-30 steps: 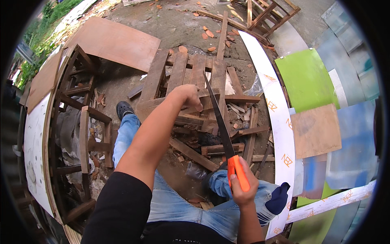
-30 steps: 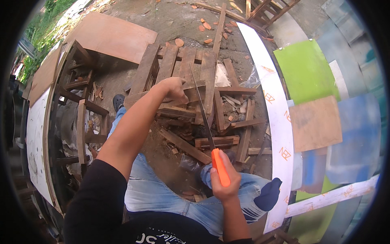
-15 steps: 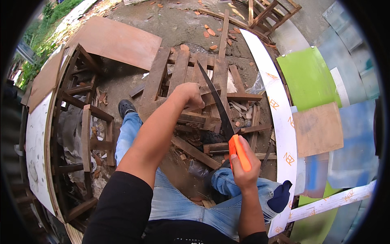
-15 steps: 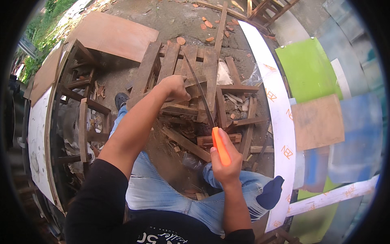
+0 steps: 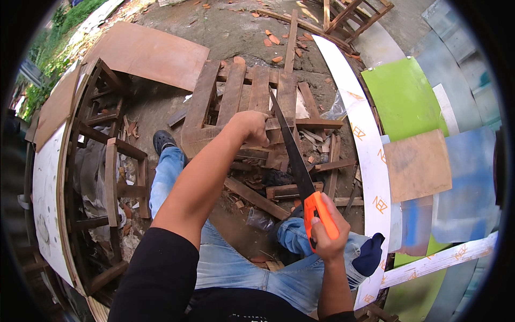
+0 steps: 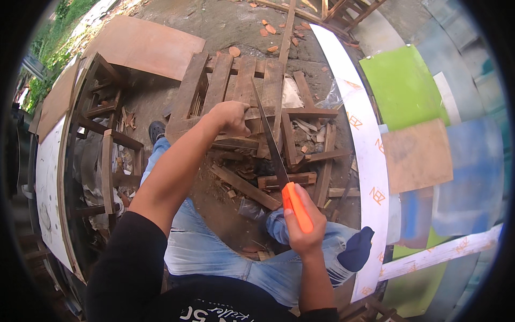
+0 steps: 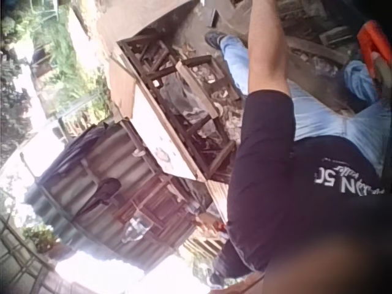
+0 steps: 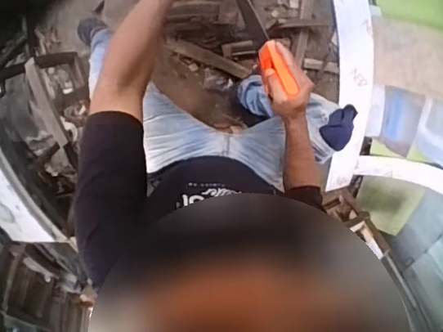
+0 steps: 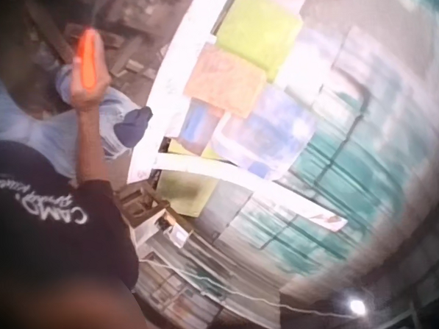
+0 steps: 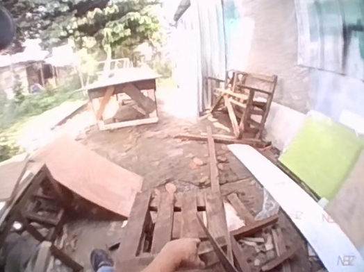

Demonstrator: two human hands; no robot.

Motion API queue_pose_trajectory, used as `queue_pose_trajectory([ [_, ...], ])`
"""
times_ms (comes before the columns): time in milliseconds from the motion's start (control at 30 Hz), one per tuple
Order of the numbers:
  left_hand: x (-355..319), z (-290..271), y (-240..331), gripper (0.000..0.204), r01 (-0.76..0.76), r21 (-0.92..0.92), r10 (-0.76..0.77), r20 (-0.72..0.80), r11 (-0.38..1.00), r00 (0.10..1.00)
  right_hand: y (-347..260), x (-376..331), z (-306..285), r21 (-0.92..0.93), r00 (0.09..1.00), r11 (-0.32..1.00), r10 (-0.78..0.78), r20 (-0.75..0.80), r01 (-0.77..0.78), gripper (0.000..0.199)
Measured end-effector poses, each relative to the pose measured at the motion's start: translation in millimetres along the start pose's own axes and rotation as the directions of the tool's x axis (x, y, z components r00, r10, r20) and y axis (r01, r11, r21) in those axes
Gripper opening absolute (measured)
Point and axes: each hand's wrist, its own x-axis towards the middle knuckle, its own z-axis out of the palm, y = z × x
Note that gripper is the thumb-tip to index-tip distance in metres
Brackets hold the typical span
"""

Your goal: The person sits on the ground and uses a hand saw to cut a wooden plank resting on a pallet. They hold the plank with the left hand and saw with the right hand, continuing the cut through the clip.

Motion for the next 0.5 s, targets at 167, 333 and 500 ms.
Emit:
queue_pose_trajectory([
  [167, -1, 0, -8, 0.095, 0.0, -0.101, 0.0, -0.001, 0.995, 1.0, 0, 5, 19, -0.109, 0.974, 0.968, -0.228, -0.014, 0.225, 0.052],
  [333, 7, -7, -19, 0.102, 0.043, -0.169, -0.048, -0.026, 0.985, 0.999, 11, -41, -7, -0.016, 0.986, 0.992, -0.129, -0.109, 0.128, 0.053],
  [500, 4, -5, -20, 0.1, -0.02, -0.186, 0.013, -0.036, 0.982, 0.999, 20, -55, -17, 0.064, 0.986, 0.997, -0.02, -0.167, 0.031, 0.052],
])
